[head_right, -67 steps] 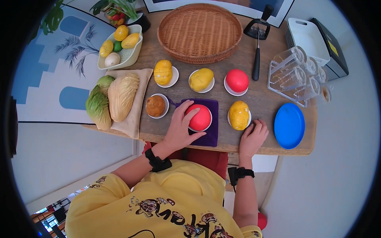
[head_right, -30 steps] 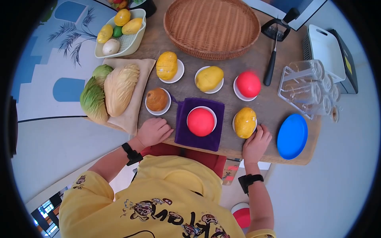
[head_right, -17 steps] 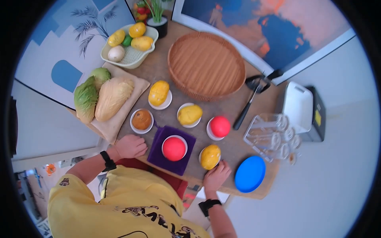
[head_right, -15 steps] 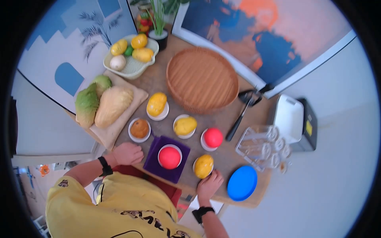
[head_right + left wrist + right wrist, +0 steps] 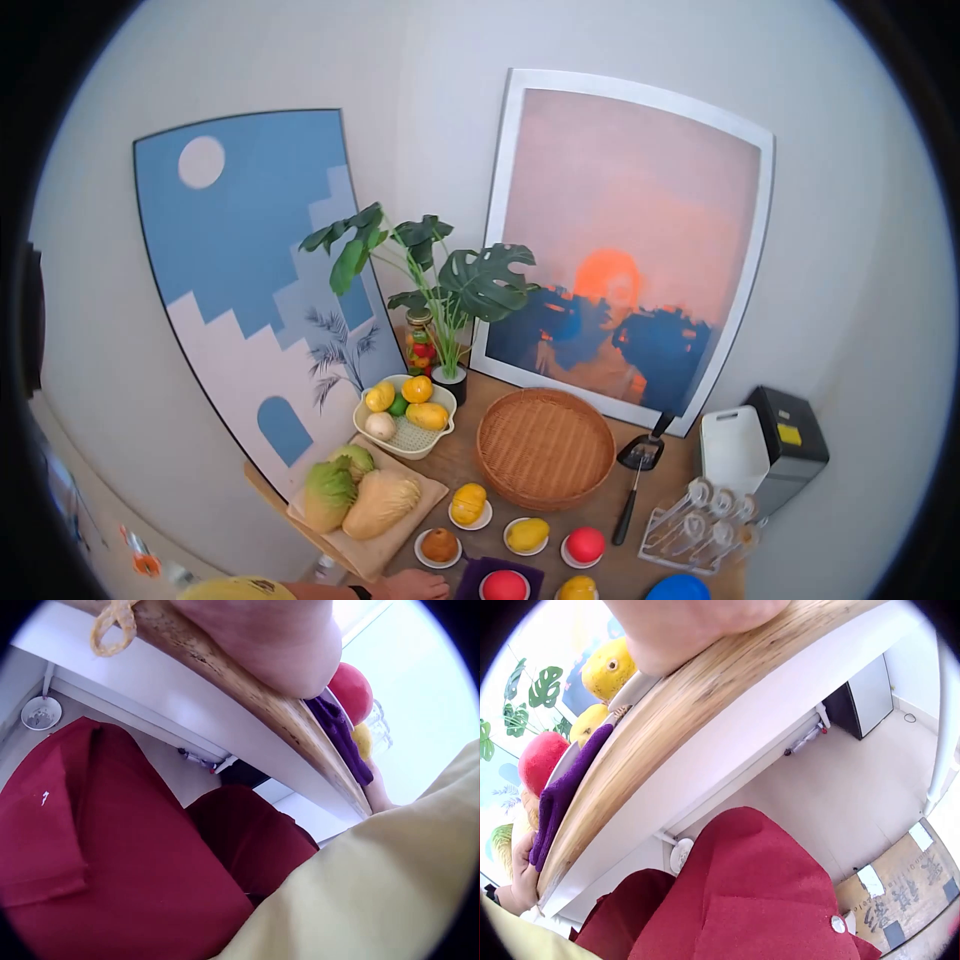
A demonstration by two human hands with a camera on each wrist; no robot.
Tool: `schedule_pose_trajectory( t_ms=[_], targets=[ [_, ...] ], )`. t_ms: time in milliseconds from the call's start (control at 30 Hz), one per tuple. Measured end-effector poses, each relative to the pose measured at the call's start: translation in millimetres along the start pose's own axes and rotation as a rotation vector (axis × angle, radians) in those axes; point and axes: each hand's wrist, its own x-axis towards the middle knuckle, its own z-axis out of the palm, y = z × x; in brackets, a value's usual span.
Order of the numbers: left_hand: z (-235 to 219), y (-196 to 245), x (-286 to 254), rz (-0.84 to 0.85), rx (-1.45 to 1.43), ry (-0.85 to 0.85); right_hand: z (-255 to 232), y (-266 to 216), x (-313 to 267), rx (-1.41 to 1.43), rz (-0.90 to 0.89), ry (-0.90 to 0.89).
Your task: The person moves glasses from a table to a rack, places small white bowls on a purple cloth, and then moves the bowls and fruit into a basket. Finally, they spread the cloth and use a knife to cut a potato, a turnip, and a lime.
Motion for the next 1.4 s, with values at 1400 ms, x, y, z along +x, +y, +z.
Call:
schedule_pose_trajectory(
  t_ms=[1400],
  targets=[
    [2.9, -5.3, 2.7, -0.066, 0.139, -0.014, 24.3, 14.3, 2.4, -0.019, -0.034, 0.182]
  ],
)
